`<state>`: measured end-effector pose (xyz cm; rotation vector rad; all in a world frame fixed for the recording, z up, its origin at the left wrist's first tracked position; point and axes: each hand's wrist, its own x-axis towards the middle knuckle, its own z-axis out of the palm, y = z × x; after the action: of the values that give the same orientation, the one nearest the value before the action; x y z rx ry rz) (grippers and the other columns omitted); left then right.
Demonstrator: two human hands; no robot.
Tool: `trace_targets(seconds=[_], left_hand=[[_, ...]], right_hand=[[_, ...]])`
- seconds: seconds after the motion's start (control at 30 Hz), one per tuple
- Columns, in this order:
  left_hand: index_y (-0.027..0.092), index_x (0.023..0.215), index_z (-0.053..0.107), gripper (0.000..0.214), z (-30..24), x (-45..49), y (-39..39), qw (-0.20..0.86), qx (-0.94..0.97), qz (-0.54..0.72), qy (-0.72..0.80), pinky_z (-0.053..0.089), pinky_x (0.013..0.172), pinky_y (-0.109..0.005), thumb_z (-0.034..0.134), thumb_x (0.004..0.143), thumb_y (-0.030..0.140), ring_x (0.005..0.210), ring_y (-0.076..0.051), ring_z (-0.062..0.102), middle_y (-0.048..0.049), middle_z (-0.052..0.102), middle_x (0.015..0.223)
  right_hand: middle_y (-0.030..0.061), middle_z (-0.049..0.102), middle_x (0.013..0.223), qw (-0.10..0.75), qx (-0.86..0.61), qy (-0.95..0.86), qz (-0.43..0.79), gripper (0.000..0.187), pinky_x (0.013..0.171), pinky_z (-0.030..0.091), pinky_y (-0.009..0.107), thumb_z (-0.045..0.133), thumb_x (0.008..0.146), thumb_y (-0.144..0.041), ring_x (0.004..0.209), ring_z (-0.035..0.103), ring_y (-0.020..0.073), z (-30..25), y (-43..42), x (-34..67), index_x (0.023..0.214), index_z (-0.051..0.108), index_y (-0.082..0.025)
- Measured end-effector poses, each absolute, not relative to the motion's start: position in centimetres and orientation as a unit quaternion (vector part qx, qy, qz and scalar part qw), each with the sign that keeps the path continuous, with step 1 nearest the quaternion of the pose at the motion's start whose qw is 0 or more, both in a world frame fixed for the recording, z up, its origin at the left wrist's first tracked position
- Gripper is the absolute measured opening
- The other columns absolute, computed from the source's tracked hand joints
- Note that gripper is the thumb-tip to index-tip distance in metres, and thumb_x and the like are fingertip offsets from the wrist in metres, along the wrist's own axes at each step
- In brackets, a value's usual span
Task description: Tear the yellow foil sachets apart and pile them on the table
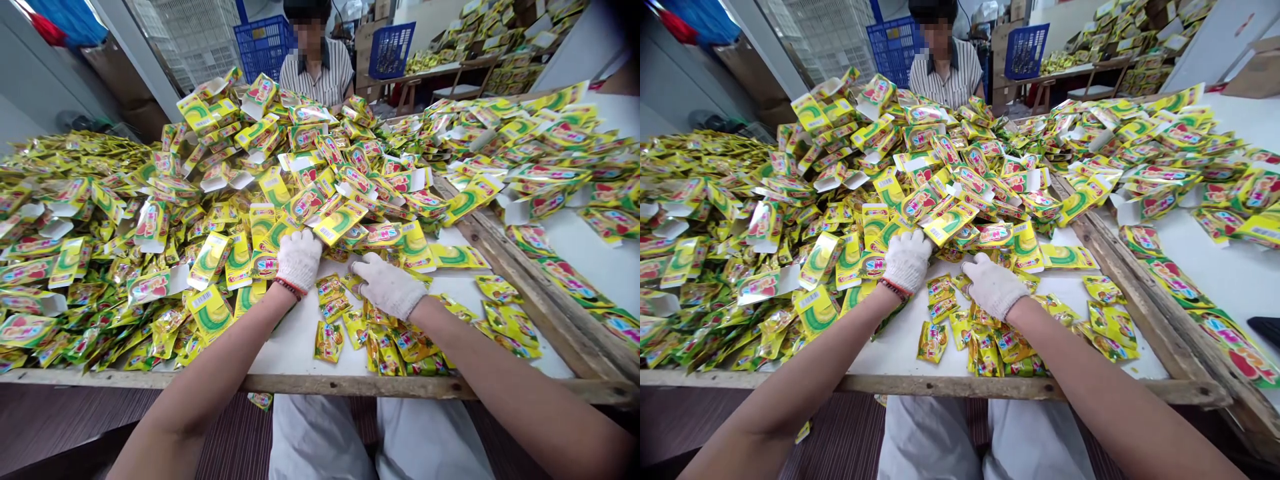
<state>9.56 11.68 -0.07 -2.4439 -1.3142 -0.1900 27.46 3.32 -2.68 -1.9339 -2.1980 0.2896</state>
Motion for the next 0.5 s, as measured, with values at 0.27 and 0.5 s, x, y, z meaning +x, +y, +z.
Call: trace_targets(seconds=[0.27, 0.5], left_hand=[[0.019, 0.089, 0.061, 0.011, 0.9, 6.6, 10.1, -0.039, -0.860, -0.219, -0.460, 0.043, 0.073, -0.033, 0.052, 0.086, 0.024, 0.085, -0.021, 0.059, -0.0057, 0.065, 0.088], [0.018, 0.083, 0.056, 0.020, -0.6, 7.7, 7.3, -0.442, -0.685, -0.342, -0.467, 0.041, 0.051, -0.021, 0.052, 0.087, 0.037, 0.053, -0.009, 0.053, 0.0037, 0.053, 0.066]], right_hand=[[0.0068, 0.067, 0.098, 0.141, -0.679, -0.688, 0.213, 0.039, 0.070, 0.043, 0.028, 0.070, 0.074, -0.030, 0.084, 0.062, 0.0211, -2.0, 3.4, 28.1, 0.110, 0.058, -0.021], [0.0042, 0.068, 0.076, 0.272, -0.651, -0.622, 0.340, 0.023, 0.059, 0.044, 0.026, 0.055, 0.085, -0.039, 0.066, 0.060, 0.0163, -0.1, 2.4, 28.6, 0.091, 0.062, -0.018]])
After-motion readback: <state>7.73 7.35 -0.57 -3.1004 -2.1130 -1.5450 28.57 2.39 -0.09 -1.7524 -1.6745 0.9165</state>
